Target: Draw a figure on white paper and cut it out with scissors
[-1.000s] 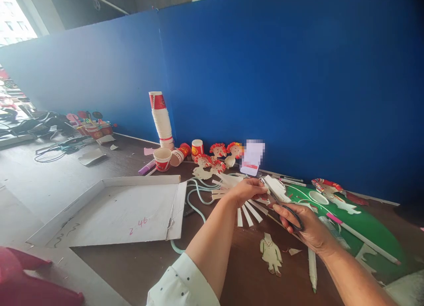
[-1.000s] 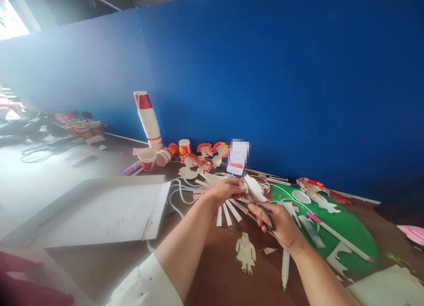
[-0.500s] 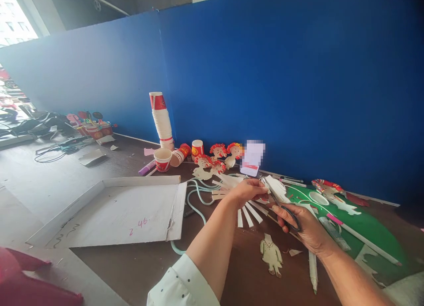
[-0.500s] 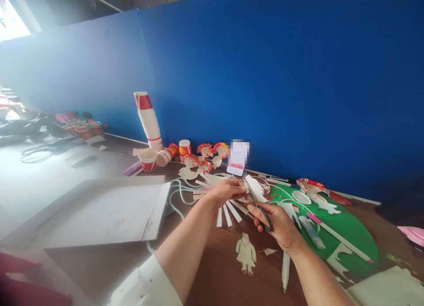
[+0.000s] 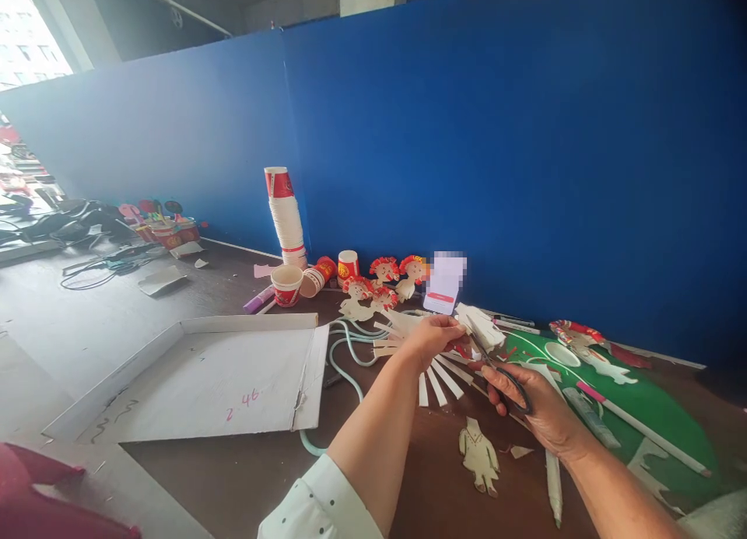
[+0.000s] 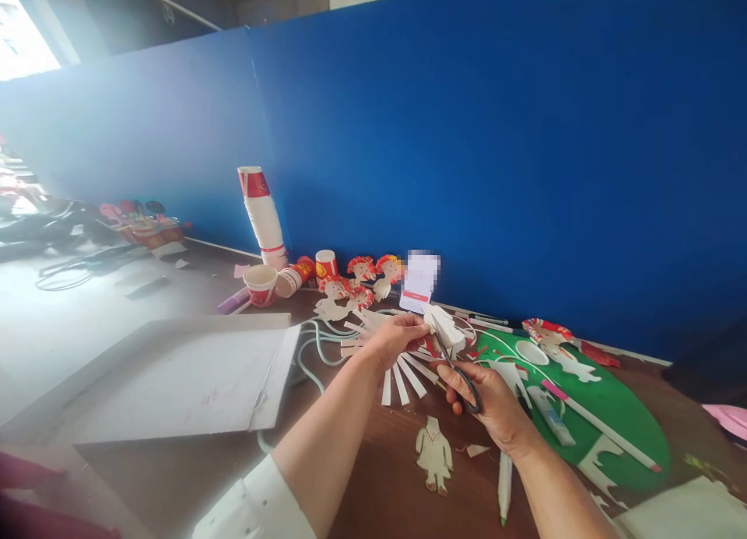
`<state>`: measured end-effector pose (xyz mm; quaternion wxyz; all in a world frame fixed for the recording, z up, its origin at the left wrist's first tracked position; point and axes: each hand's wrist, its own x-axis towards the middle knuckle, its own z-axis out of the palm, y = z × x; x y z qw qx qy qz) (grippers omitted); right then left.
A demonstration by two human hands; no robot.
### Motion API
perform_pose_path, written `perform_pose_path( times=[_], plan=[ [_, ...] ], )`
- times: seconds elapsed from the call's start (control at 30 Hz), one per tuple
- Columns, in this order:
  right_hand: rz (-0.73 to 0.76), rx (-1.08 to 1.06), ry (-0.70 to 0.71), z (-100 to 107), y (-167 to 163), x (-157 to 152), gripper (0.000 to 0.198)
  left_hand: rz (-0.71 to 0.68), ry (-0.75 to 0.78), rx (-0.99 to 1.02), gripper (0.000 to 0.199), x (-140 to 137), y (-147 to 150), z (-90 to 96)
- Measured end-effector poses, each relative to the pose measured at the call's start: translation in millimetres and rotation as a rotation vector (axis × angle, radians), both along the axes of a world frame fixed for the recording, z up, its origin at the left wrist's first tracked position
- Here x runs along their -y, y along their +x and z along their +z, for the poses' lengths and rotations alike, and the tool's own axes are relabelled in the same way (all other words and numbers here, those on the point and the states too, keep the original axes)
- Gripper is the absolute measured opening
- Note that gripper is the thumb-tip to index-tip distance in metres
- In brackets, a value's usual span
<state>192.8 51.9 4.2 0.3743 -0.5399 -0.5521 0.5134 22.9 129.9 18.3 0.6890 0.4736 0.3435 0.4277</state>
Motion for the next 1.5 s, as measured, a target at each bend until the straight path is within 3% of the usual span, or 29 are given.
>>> perform_pose_path(
  times=[0.37,0.87,1.27,1.5],
  plan=[
    [-0.022,0.2,0.053,5,-3,2,0.043,-0.007,-0.018,-0.015,0.028,-2,0,-4.3],
    [-0.024,0.221,0.033,8,-6,4,0.046,-0.012,0.061,-0.036,0.028,-8,-2,-11.7],
    [-0.024,0.235,-0.005,6,-4,2,0.05,-0.052,0.2,-0.241,0.018,-6,-3,-10.1],
    [-0.014,0.247,0.037,7,-4,3,0.04,-0.058,0.181,-0.244,0.018,-5,-5,-8.3]
  ],
)
